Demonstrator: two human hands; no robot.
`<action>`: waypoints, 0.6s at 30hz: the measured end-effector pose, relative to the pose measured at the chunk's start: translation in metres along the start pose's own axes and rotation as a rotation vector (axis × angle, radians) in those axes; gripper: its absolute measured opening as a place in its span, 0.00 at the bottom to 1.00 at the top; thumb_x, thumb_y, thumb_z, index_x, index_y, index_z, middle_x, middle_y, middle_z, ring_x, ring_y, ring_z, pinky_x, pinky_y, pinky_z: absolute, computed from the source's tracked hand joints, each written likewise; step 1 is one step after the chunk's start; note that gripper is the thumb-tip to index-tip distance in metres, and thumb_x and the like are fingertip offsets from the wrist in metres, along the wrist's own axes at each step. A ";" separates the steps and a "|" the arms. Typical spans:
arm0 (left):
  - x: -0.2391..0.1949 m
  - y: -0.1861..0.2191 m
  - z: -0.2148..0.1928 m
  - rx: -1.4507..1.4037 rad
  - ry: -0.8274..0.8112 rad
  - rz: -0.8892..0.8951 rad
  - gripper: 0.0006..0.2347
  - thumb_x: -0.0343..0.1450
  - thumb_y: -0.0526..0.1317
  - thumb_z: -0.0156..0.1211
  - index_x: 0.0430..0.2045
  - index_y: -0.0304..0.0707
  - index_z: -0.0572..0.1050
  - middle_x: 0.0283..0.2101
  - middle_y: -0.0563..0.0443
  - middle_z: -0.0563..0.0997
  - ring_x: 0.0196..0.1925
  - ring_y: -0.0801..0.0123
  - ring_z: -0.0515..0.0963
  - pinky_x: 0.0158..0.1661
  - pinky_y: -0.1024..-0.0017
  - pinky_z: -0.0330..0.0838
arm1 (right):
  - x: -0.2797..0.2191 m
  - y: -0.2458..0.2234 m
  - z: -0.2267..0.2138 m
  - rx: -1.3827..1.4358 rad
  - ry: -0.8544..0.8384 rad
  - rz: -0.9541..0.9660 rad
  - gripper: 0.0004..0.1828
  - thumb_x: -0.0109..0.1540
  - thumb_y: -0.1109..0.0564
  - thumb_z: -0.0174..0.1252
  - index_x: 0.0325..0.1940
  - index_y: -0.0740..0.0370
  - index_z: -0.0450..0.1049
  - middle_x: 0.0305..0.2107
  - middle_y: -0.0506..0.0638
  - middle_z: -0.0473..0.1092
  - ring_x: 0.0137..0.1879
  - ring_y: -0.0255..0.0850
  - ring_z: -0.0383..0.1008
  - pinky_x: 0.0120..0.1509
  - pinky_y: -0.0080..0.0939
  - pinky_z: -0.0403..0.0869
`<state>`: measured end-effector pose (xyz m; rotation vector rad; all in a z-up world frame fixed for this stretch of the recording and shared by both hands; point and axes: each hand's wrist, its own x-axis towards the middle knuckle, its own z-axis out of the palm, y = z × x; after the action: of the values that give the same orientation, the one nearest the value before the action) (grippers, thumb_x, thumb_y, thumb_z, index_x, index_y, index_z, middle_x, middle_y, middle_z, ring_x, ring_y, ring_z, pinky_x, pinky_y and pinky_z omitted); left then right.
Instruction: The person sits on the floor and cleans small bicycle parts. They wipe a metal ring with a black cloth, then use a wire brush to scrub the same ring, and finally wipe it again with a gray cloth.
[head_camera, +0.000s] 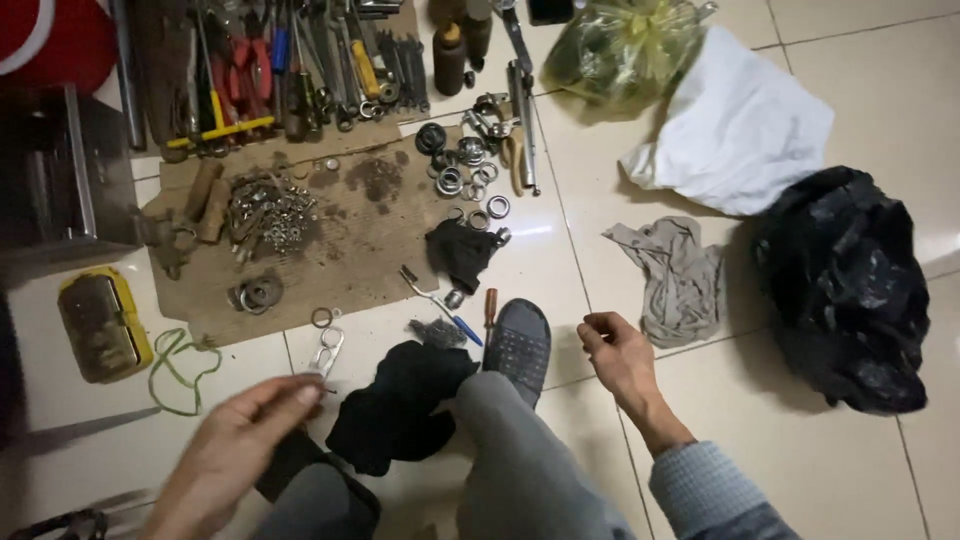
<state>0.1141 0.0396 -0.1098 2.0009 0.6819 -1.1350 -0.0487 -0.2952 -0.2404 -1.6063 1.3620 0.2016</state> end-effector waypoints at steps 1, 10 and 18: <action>-0.018 0.013 0.001 0.001 0.001 0.007 0.14 0.70 0.41 0.61 0.48 0.42 0.85 0.58 0.49 0.86 0.62 0.63 0.79 0.67 0.63 0.62 | 0.016 0.025 -0.006 0.005 0.003 -0.004 0.16 0.60 0.51 0.59 0.48 0.61 0.79 0.36 0.49 0.77 0.39 0.40 0.75 0.47 0.39 0.76; -0.095 0.061 -0.012 -0.017 0.117 0.064 0.12 0.75 0.32 0.59 0.48 0.34 0.86 0.50 0.46 0.89 0.54 0.64 0.84 0.59 0.71 0.69 | 0.095 0.093 -0.050 -0.307 0.215 -0.112 0.27 0.59 0.43 0.52 0.59 0.56 0.67 0.57 0.63 0.61 0.51 0.62 0.71 0.50 0.63 0.72; -0.155 0.058 -0.031 0.065 0.166 0.099 0.14 0.70 0.32 0.65 0.47 0.45 0.89 0.50 0.55 0.93 0.52 0.70 0.88 0.60 0.73 0.73 | 0.082 0.091 -0.060 0.082 0.057 -0.067 0.10 0.59 0.58 0.56 0.43 0.63 0.72 0.41 0.61 0.68 0.45 0.56 0.71 0.47 0.53 0.69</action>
<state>0.0990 0.0150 0.0559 2.1767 0.6289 -0.9513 -0.1213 -0.3837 -0.3150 -1.5965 1.3404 0.0590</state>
